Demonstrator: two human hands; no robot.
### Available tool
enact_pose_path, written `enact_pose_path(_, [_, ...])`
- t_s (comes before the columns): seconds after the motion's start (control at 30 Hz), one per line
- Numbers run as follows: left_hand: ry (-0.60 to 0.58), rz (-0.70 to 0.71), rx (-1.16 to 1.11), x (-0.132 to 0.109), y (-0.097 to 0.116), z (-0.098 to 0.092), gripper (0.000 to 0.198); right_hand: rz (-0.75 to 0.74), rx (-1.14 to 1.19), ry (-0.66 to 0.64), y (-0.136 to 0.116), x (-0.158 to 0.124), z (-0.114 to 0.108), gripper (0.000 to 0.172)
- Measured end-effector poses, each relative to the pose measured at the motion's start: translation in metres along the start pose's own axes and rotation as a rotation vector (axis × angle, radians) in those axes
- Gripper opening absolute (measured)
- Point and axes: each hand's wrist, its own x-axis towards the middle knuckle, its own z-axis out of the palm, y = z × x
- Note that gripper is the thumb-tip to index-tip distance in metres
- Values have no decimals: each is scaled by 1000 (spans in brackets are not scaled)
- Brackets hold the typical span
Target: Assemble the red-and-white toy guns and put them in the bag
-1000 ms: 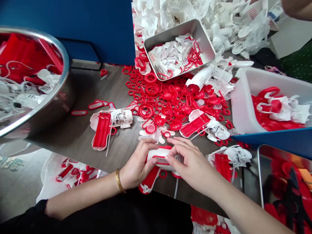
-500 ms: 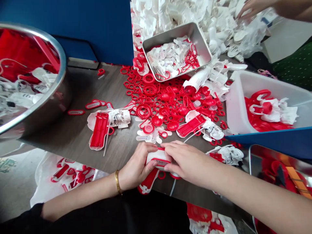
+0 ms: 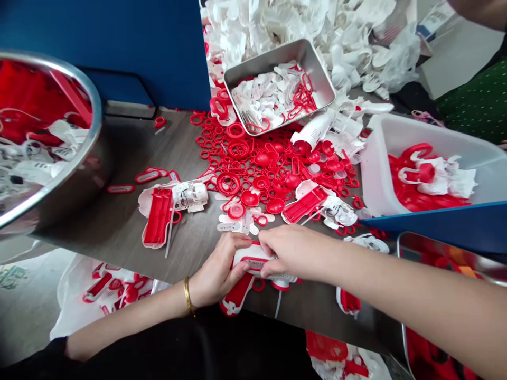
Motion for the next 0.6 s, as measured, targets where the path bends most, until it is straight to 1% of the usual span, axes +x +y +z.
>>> enact_pose_path(0.07, [-15, 6, 0, 1, -1, 0, 40, 39, 37, -34, 2, 4, -9, 32])
enact_pose_path(0.13, [-13, 11, -31, 1, -2, -2, 49, 66, 123, 4, 4, -2, -7, 37])
enact_pose_path(0.17, [6, 13, -64, 0, -3, -4, 52, 74, 208, 51, 5, -9, -1, 41])
enact_pose_path(0.2, [38, 14, -109, -1, -2, -8, 54, 72, 323, 118, 5, -17, 7, 46])
enact_pose_path(0.27, [111, 6, -226, -5, 0, -19, 54, 46, 552, 316, 1, -35, 30, 55])
enact_pose_path(0.3, [126, 1, -280, -7, 3, -26, 56, 28, 612, 434, -4, -44, 42, 55])
enact_pose_path(0.33, [107, -4, -311, -8, 6, -35, 59, 8, 615, 556, -10, -50, 52, 54])
enact_pose_path(0.37, [52, -2, -305, -8, 11, -43, 63, -25, 569, 671, -18, -55, 60, 52])
enact_pose_path(0.4, [-40, 9, -258, -8, 17, -52, 68, -82, 495, 764, -26, -58, 66, 51])
enact_pose_path(0.43, [-159, 28, -178, -7, 23, -60, 72, -162, 422, 826, -34, -59, 69, 52])
enact_pose_path(0.47, [-280, 51, -81, -7, 29, -67, 75, -254, 382, 855, -39, -59, 71, 55])
enact_pose_path(0.5, [-379, 69, 9, -7, 34, -73, 76, -340, 384, 855, -41, -57, 73, 60])
enact_pose_path(0.53, [-438, 85, 70, -8, 38, -77, 74, -389, 422, 842, -39, -53, 74, 64])
enact_pose_path(0.57, [-448, 100, 91, -10, 41, -80, 70, -386, 463, 835, -33, -49, 77, 66])
enact_pose_path(0.6, [-410, 112, 75, -14, 41, -82, 66, -319, 481, 844, -24, -43, 82, 68])
